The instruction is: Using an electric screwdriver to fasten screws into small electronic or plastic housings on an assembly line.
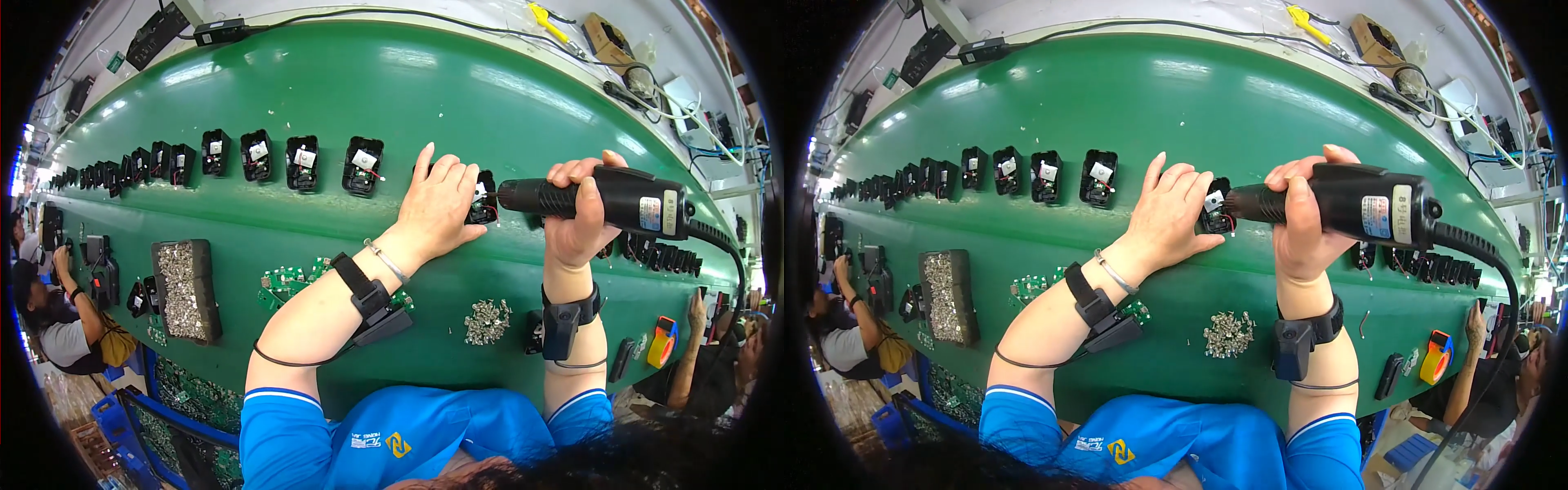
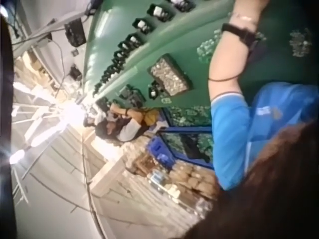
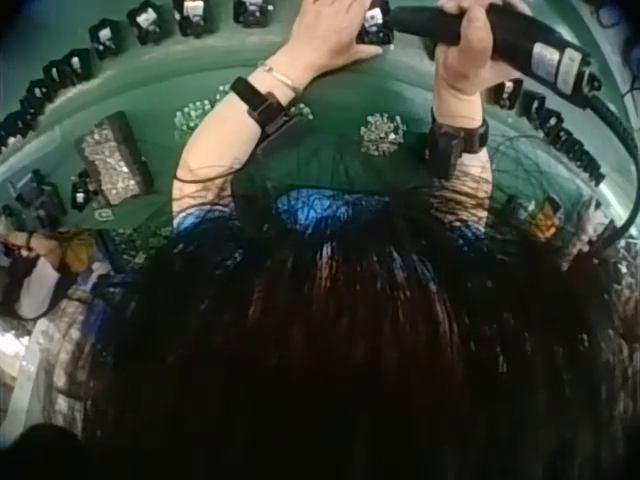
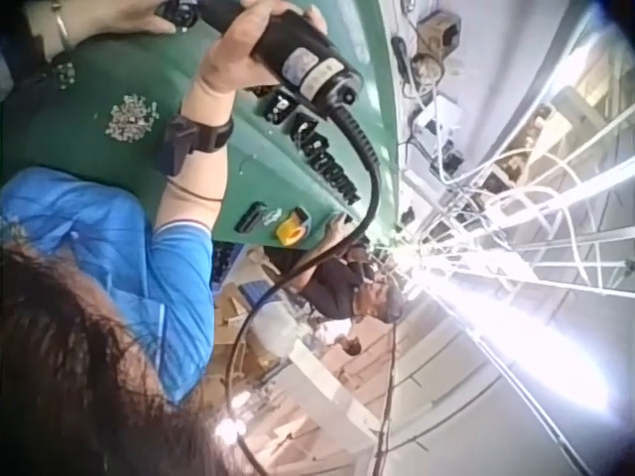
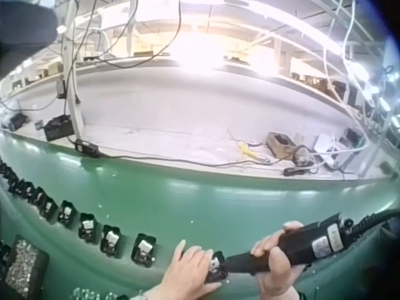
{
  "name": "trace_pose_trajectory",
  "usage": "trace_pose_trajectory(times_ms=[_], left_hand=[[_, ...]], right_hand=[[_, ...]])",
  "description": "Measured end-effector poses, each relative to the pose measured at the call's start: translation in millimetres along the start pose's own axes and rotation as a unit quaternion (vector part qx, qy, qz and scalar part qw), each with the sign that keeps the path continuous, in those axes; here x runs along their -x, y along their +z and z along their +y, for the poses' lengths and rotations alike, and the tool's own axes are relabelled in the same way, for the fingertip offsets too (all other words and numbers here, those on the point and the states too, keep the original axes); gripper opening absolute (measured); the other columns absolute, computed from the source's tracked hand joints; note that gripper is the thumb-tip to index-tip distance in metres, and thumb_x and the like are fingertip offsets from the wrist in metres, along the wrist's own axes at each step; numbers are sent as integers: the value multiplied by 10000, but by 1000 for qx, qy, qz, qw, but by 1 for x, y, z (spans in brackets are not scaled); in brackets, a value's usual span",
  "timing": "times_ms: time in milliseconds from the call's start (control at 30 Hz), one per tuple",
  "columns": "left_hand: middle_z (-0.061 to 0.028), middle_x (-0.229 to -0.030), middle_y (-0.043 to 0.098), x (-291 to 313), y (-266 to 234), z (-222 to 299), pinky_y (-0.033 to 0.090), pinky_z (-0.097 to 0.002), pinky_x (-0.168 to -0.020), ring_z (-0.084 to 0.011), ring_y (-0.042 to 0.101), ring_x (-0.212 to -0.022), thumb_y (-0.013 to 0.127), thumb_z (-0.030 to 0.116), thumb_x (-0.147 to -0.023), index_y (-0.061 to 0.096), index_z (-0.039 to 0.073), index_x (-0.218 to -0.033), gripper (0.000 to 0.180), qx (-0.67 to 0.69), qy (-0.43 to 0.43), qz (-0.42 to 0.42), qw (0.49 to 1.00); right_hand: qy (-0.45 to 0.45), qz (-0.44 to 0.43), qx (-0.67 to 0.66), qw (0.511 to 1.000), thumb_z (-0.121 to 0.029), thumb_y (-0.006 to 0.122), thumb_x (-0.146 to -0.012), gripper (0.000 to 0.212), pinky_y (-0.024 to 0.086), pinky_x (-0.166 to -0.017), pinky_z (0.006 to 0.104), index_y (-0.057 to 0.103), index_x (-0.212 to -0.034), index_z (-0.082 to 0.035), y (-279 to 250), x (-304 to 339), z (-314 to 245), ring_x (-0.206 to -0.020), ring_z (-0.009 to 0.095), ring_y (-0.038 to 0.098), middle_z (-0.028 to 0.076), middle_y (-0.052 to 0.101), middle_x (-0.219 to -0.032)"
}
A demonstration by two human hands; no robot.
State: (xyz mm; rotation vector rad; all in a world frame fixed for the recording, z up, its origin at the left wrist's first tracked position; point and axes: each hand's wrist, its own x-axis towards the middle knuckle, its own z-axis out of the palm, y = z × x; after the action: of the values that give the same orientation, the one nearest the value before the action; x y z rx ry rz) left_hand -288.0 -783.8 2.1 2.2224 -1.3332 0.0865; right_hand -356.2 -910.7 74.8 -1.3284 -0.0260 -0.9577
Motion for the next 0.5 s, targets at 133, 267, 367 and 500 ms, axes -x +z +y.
trace_pose_trajectory(times_ms=[133,267,367,500], left_hand=[[-105,-920,479,-2,1,0,169,-453,-974,-244,400,-1008,707,366,-530,405,-18,-1039,705,11,0,8,1000],[-103,-901,481,-2,2,-1,183,-455,-968,-244,409,-990,717,350,-515,413,-16,-1022,695,17,-2,13,1000],[-103,-898,482,-2,2,0,189,-455,-965,-245,414,-980,720,343,-508,416,-16,-1014,691,16,-3,17,1000],[-104,-896,482,-1,2,0,193,-456,-962,-244,417,-975,723,338,-503,423,-16,-1002,682,19,-4,22,1000]], right_hand=[[8,8,15,1000,-59,491,-724,353,394,-630,326,382,-1059,-28,-2,-2,4,-640,164,466,70,480,-731],[13,5,25,1000,-63,493,-725,354,394,-629,327,383,-1060,-27,1,0,8,-641,165,466,70,480,-727],[10,0,24,1000,-68,504,-728,358,394,-626,327,383,-1062,-26,2,0,7,-641,165,465,72,483,-732],[8,-3,32,999,-76,520,-730,364,394,-622,327,384,-1065,-28,3,1,9,-640,162,462,73,488,-741]])
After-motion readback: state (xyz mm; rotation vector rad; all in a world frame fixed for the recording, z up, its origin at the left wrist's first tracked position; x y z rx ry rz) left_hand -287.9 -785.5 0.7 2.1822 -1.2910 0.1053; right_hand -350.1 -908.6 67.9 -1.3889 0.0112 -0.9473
